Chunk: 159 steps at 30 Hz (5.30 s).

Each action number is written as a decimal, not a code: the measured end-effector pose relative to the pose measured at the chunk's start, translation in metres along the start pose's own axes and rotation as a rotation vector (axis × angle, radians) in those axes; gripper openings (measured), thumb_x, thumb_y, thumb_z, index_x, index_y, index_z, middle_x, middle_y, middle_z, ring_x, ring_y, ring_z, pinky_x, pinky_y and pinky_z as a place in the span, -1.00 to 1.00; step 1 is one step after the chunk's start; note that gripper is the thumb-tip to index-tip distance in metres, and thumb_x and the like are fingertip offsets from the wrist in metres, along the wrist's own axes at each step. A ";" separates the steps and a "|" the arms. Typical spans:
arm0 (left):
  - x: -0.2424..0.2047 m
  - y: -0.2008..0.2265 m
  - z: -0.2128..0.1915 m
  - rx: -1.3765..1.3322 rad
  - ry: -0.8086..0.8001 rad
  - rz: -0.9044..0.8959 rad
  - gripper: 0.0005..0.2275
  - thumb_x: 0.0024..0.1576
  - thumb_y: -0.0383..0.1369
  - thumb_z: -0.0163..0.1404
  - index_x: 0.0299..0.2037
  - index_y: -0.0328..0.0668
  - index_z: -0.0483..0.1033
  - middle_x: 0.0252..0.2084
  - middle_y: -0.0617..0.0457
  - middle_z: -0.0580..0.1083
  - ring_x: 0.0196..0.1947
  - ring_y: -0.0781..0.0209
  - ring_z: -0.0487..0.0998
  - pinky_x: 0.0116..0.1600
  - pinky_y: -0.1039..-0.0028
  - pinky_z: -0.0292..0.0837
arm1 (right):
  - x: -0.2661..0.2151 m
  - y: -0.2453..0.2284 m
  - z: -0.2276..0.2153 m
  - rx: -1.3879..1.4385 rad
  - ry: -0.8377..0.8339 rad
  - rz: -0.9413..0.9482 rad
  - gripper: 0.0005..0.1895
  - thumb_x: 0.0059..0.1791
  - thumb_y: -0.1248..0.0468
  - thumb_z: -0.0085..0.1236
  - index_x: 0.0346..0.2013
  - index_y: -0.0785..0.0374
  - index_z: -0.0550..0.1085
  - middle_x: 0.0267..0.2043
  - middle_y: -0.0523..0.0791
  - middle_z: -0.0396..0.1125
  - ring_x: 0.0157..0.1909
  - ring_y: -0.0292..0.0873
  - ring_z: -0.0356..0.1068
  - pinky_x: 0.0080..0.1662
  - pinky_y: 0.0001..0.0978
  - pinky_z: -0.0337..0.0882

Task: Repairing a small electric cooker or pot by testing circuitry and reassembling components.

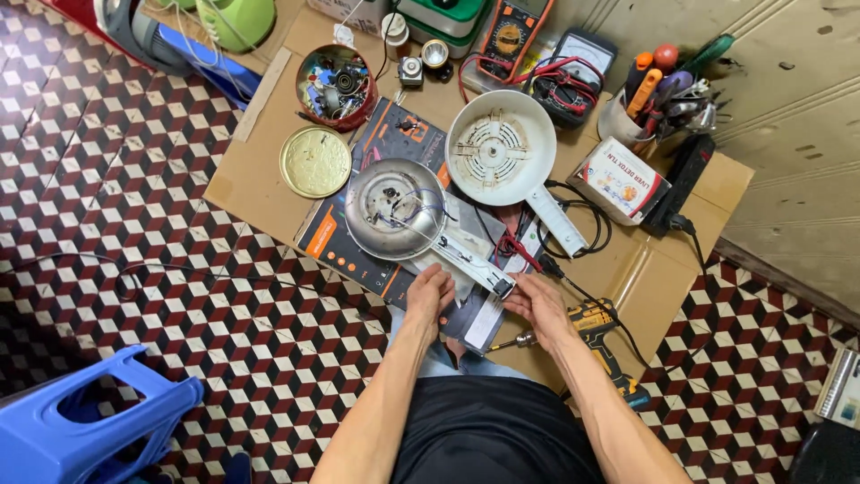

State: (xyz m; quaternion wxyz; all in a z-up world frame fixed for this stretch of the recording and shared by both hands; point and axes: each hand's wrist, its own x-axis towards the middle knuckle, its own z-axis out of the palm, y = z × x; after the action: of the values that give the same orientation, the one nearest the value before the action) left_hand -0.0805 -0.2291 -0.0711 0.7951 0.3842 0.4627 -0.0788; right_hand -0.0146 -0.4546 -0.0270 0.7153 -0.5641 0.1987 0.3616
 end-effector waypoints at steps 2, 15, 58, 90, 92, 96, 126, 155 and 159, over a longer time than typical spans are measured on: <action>-0.009 0.006 0.012 -0.080 0.006 0.011 -0.60 0.23 -0.42 -0.03 0.29 -0.26 0.31 0.03 0.00 0.52 -0.06 0.26 0.55 0.02 0.51 0.52 | -0.012 -0.009 0.011 -0.022 0.005 0.030 -0.62 0.10 0.13 0.07 0.06 0.37 0.50 -0.20 -0.05 0.46 -0.23 -0.22 0.47 -0.09 -0.40 0.52; -0.033 0.031 0.036 -0.392 -0.196 0.099 -0.47 0.16 -0.53 -0.11 0.39 -0.16 0.14 0.08 -0.05 0.47 0.03 0.13 0.54 0.07 0.32 0.49 | -0.022 -0.027 0.050 0.131 -0.150 0.108 -0.51 0.12 0.02 -0.15 0.11 0.39 0.39 -0.07 0.06 0.46 -0.09 -0.07 0.56 -0.05 -0.29 0.54; -0.006 0.043 0.001 -0.496 -0.380 0.031 -0.51 0.18 -0.59 -0.06 0.36 -0.26 0.21 0.18 -0.03 0.41 0.17 0.17 0.46 0.31 0.38 0.37 | -0.023 -0.025 0.078 0.134 -0.159 0.191 -0.57 0.10 0.18 -0.02 0.17 0.41 0.36 -0.02 -0.02 0.42 -0.05 0.05 0.53 -0.01 -0.22 0.54; -0.002 0.037 -0.005 -0.386 -0.389 -0.060 -0.75 0.20 -0.56 0.02 0.09 -0.36 0.43 0.00 -0.07 0.53 0.03 0.14 0.55 0.21 0.41 0.48 | 0.011 0.003 0.062 0.397 -0.041 0.455 -0.57 0.05 0.20 0.06 0.04 0.55 0.39 -0.06 0.19 0.45 -0.03 0.09 0.53 0.01 -0.16 0.58; -0.006 0.037 -0.002 -0.403 -0.367 -0.055 -0.74 0.19 -0.56 0.02 0.08 -0.35 0.43 -0.01 -0.06 0.53 0.03 0.15 0.55 0.20 0.40 0.48 | 0.014 0.011 0.057 0.401 -0.030 0.455 -0.57 0.05 0.20 0.08 0.04 0.55 0.39 -0.07 0.18 0.46 -0.04 0.09 0.53 0.00 -0.19 0.58; -0.007 0.033 0.001 -0.467 -0.328 -0.036 -0.71 0.17 -0.58 0.00 0.11 -0.30 0.40 -0.02 0.00 0.51 0.03 0.18 0.53 0.21 0.40 0.45 | 0.015 0.017 0.055 0.420 -0.027 0.445 -0.57 0.03 0.21 0.11 0.03 0.54 0.40 -0.07 0.17 0.46 -0.06 0.09 0.53 -0.02 -0.22 0.59; -0.001 0.049 0.025 -0.130 0.077 0.106 -0.82 0.16 -0.36 0.00 -0.12 -0.28 0.51 -0.23 0.05 0.51 -0.25 0.28 0.54 -0.11 0.46 0.50 | 0.010 0.018 0.057 0.406 -0.017 0.404 -0.57 0.02 0.22 0.15 0.02 0.54 0.39 -0.03 0.16 0.43 -0.03 0.10 0.51 0.03 -0.15 0.58; -0.012 0.005 0.032 -0.238 -0.098 0.081 -0.67 0.19 -0.37 0.06 0.16 -0.22 0.42 0.04 0.05 0.52 0.04 0.24 0.54 0.15 0.32 0.50 | 0.025 0.015 -0.021 0.338 0.021 0.515 -0.56 -0.03 0.23 0.19 0.07 0.41 0.43 -0.01 0.12 0.46 -0.01 0.10 0.50 0.01 -0.15 0.55; -0.018 0.007 0.047 -0.183 -0.127 0.099 -0.68 0.18 -0.39 0.04 0.14 -0.23 0.42 0.05 0.08 0.52 0.05 0.26 0.55 0.17 0.35 0.53 | 0.045 0.021 -0.047 0.304 0.081 0.468 -0.57 0.00 0.24 0.21 0.07 0.45 0.43 -0.02 0.11 0.45 -0.03 0.06 0.50 0.04 -0.14 0.55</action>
State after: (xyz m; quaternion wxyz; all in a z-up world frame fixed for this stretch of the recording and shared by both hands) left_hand -0.0554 -0.2601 -0.0402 0.8576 0.3265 0.3968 -0.0209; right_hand 0.0052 -0.4834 -0.0855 0.6803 -0.4029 0.4040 0.4601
